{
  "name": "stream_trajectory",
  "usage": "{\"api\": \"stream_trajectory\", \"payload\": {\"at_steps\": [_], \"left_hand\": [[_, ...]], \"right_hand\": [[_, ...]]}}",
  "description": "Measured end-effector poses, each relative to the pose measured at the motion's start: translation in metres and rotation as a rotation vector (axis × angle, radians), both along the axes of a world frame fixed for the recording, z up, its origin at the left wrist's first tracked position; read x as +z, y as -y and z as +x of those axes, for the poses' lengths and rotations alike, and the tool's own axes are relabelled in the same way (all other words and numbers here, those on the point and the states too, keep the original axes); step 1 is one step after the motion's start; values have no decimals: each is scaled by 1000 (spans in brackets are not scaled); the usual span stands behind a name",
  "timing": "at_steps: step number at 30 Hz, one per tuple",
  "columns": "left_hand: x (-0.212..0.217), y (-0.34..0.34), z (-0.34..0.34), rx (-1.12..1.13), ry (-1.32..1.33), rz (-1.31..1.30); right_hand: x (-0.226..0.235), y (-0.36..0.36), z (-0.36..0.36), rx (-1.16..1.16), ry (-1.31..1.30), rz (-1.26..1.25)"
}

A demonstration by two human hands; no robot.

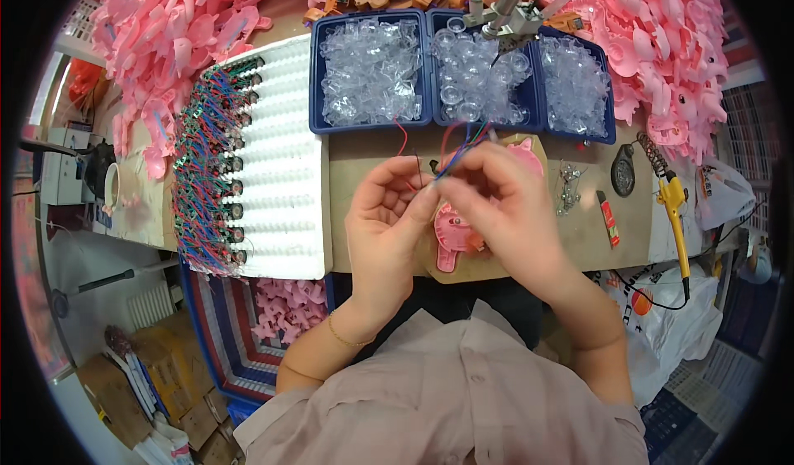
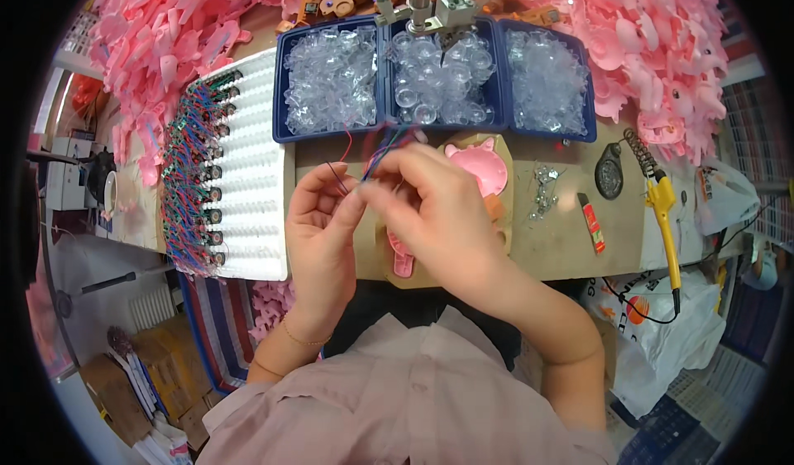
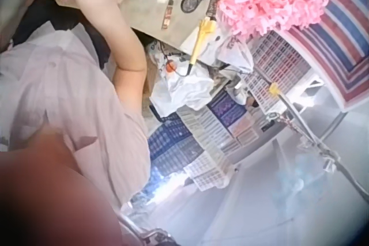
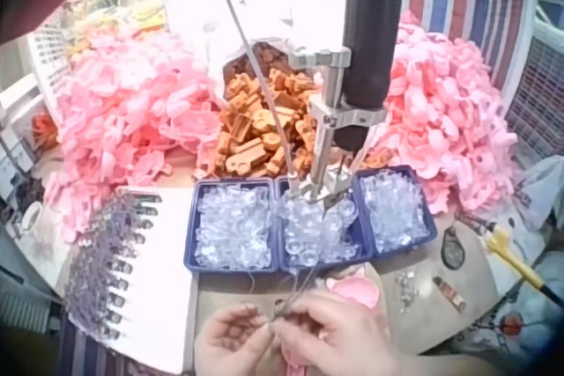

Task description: Assembling a pink toy pony by installing electronic components and wiring, then securing the plastic shell with screws.

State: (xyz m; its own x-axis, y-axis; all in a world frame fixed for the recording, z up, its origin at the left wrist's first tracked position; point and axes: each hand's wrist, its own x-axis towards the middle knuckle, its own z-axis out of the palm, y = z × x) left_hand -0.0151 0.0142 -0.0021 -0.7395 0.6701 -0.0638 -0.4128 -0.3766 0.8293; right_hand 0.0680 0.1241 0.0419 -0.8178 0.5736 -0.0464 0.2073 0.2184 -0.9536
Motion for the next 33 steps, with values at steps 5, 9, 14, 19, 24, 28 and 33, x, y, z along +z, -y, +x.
{"api": "stream_trajectory", "payload": {"at_steps": [5,9,14,19,24,28,33], "left_hand": [[8,12,-11,-63,-186,-116],[5,8,-15,-147,140,-4],[15,7,-6,-172,544,163],[5,9,-16,-69,177,71],[7,9,-7,-107,35,-13],[2,5,2,20,-92,-1],[3,-3,14,145,-10,76]], "right_hand": [[0,0,-1,-4,-62,-133],[-2,-2,-6,37,-79,-138],[-6,10,-2,-71,-104,-476],[4,10,12,-209,-40,133],[7,10,-3,-68,-81,-64],[-4,12,-5,-93,-167,103],[-10,19,-8,-195,-153,98]]}}
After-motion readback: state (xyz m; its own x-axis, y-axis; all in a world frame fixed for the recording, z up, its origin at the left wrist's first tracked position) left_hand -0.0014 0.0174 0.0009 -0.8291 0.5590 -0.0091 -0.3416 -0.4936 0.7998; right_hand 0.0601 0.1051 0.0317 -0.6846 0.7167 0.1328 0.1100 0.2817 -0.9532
